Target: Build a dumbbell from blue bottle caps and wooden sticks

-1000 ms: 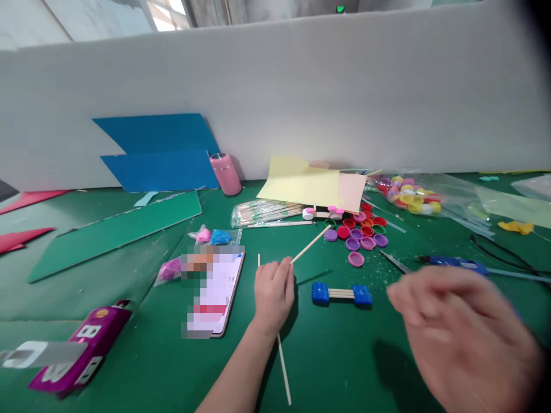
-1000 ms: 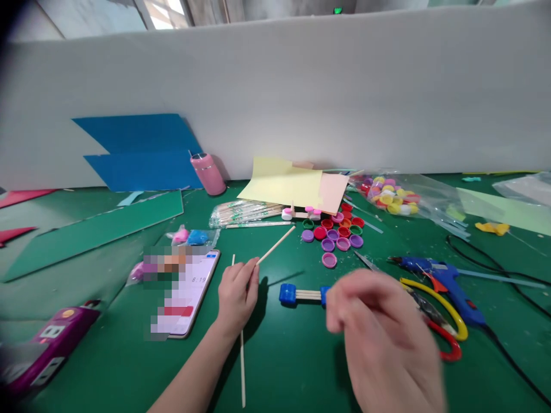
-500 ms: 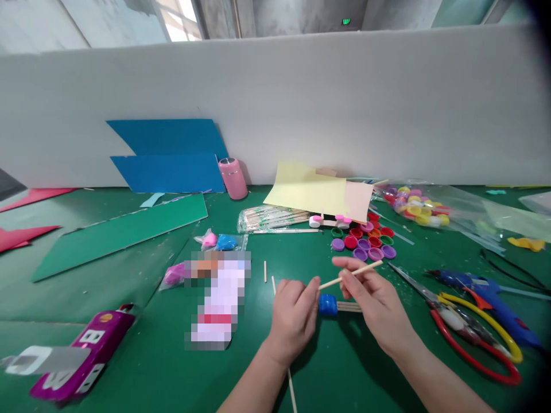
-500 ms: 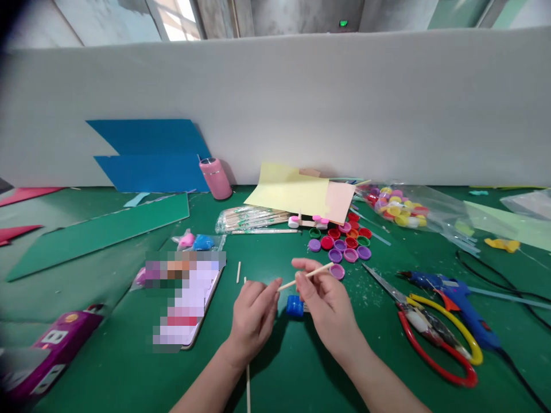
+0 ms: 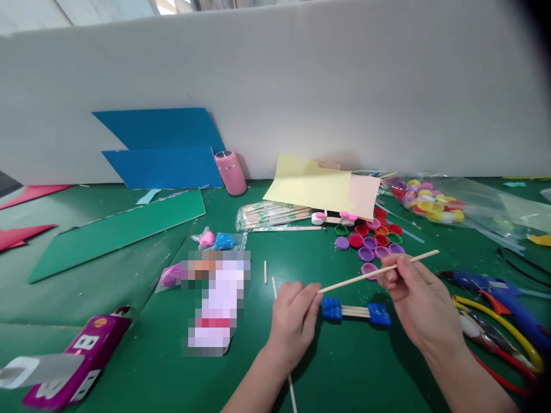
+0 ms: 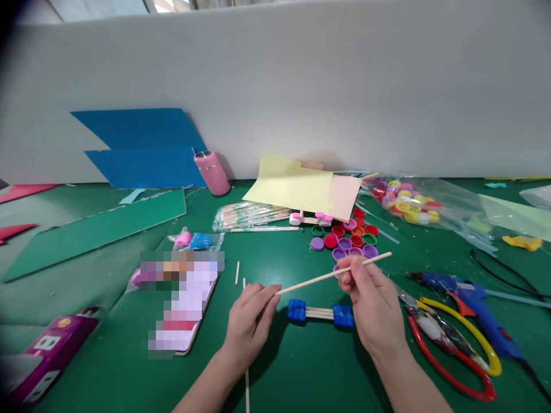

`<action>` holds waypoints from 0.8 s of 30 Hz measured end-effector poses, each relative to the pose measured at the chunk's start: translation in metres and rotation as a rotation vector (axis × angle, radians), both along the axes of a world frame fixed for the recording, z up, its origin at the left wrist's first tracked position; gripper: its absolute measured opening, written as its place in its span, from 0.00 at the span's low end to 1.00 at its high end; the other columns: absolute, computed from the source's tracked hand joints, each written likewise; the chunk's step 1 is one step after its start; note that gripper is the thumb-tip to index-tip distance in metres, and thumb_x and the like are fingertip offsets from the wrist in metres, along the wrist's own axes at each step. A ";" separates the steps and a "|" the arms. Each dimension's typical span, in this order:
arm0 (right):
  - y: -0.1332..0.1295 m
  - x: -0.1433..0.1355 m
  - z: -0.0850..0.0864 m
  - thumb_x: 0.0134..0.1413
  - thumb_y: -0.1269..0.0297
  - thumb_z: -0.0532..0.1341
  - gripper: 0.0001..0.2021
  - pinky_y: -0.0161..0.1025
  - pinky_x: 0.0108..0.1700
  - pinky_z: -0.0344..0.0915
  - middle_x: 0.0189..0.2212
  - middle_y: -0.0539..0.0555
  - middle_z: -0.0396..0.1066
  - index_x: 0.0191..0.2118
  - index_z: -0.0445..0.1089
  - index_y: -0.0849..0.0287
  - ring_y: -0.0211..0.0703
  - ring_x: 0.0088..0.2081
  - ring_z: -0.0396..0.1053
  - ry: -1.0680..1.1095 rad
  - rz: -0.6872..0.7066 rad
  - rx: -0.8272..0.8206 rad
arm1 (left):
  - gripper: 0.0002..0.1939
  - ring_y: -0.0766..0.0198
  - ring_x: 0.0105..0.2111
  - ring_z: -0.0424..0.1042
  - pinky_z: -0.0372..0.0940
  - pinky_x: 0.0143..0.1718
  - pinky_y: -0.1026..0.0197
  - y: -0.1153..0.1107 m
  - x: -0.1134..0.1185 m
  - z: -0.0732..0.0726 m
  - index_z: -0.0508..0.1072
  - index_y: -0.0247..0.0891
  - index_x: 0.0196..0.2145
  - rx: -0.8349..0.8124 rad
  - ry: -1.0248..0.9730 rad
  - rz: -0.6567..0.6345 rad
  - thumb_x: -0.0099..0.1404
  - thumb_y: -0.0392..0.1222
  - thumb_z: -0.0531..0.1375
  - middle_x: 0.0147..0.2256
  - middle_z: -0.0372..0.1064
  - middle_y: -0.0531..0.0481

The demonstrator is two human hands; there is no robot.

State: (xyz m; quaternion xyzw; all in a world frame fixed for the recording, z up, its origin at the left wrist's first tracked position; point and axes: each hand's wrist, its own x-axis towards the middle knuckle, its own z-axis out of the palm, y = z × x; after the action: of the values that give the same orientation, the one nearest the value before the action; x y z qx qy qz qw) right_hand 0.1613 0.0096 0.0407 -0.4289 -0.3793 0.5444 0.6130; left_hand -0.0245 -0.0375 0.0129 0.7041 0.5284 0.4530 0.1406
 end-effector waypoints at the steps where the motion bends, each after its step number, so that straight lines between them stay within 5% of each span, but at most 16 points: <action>1: 0.000 0.002 0.000 0.52 0.60 0.58 0.09 0.27 0.25 0.58 0.20 0.47 0.60 0.29 0.71 0.60 0.32 0.24 0.57 0.025 -0.013 -0.006 | 0.10 0.64 0.24 0.61 0.57 0.26 0.62 0.000 0.001 0.002 0.72 0.32 0.37 -0.038 -0.043 -0.012 0.61 0.34 0.52 0.22 0.64 0.48; 8: -0.015 0.009 -0.008 0.49 0.62 0.61 0.08 0.28 0.24 0.60 0.22 0.49 0.62 0.29 0.72 0.62 0.31 0.25 0.57 0.113 -0.054 -0.039 | 0.07 0.68 0.22 0.63 0.58 0.23 0.67 0.003 -0.002 0.008 0.72 0.33 0.29 -0.325 -0.413 -0.052 0.59 0.38 0.56 0.22 0.66 0.50; 13: -0.017 0.024 -0.013 0.47 0.62 0.62 0.07 0.29 0.24 0.61 0.20 0.47 0.59 0.26 0.72 0.61 0.31 0.23 0.56 0.175 -0.127 -0.098 | 0.11 0.71 0.18 0.56 0.54 0.21 0.68 0.005 -0.006 0.003 0.71 0.34 0.28 -0.436 -0.631 -0.065 0.62 0.42 0.53 0.15 0.56 0.57; 24: -0.013 0.040 -0.015 0.46 0.60 0.62 0.08 0.28 0.24 0.60 0.17 0.45 0.58 0.28 0.72 0.61 0.30 0.21 0.54 0.193 -0.201 -0.142 | 0.14 0.70 0.19 0.56 0.52 0.22 0.68 0.006 -0.004 0.008 0.72 0.35 0.23 -0.511 -0.672 -0.053 0.62 0.42 0.53 0.16 0.61 0.55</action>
State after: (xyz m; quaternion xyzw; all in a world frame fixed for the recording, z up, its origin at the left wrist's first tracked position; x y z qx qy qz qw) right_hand 0.2014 -0.0037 0.0258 -0.4526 -0.2345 0.5444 0.6662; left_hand -0.0283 -0.0312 0.0208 0.4732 0.5304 0.5081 0.4864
